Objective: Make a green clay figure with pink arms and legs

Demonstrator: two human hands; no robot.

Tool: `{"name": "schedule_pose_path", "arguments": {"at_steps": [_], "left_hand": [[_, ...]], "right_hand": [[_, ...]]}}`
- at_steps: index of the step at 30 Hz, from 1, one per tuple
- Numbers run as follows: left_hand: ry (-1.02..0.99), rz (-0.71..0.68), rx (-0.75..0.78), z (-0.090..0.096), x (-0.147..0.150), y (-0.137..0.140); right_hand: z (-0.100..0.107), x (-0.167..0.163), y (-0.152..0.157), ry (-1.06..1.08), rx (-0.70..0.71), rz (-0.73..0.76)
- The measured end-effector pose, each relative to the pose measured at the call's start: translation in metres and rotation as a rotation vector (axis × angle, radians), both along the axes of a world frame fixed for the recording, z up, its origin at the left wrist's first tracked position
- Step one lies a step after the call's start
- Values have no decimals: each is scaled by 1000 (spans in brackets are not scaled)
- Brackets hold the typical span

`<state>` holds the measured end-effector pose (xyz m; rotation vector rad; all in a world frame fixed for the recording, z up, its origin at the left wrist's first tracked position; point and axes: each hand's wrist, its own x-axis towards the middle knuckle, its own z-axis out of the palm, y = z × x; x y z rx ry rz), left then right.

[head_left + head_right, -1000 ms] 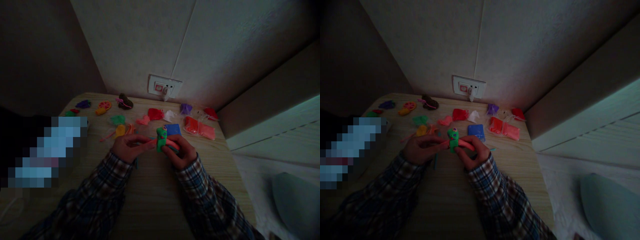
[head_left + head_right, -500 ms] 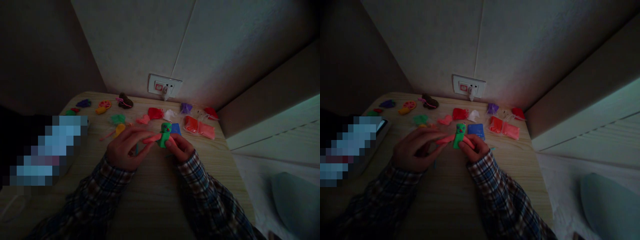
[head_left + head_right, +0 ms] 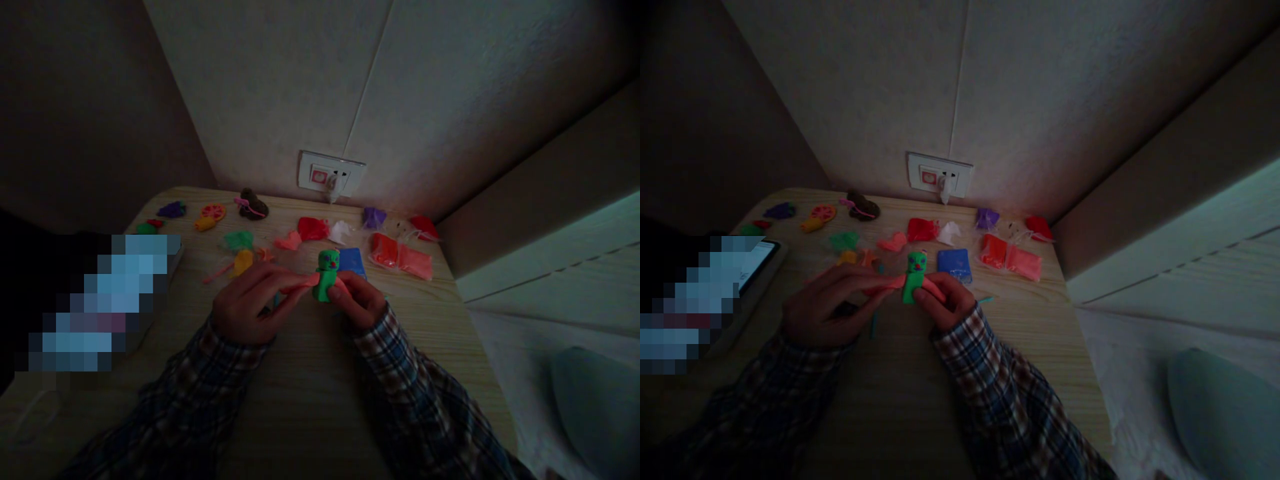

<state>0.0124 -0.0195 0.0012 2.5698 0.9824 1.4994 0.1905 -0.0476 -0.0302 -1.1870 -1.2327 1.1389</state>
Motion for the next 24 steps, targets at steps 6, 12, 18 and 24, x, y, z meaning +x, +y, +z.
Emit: {"name": "schedule_pose_path", "arguments": {"at_steps": [6,12,18,24], "left_hand": [[62,74,-35,1,-2,-2],[40,3,34,-2,-1,-1],[21,68,32,-11,-3,2],[43,16,99,-4,-4,0]], "right_hand": [[2,1,0,8,-7,-25],[4,0,0,8,-8,-38],[1,2,1,32,-15,-42],[-1,1,2,29,-14,-64]]}}
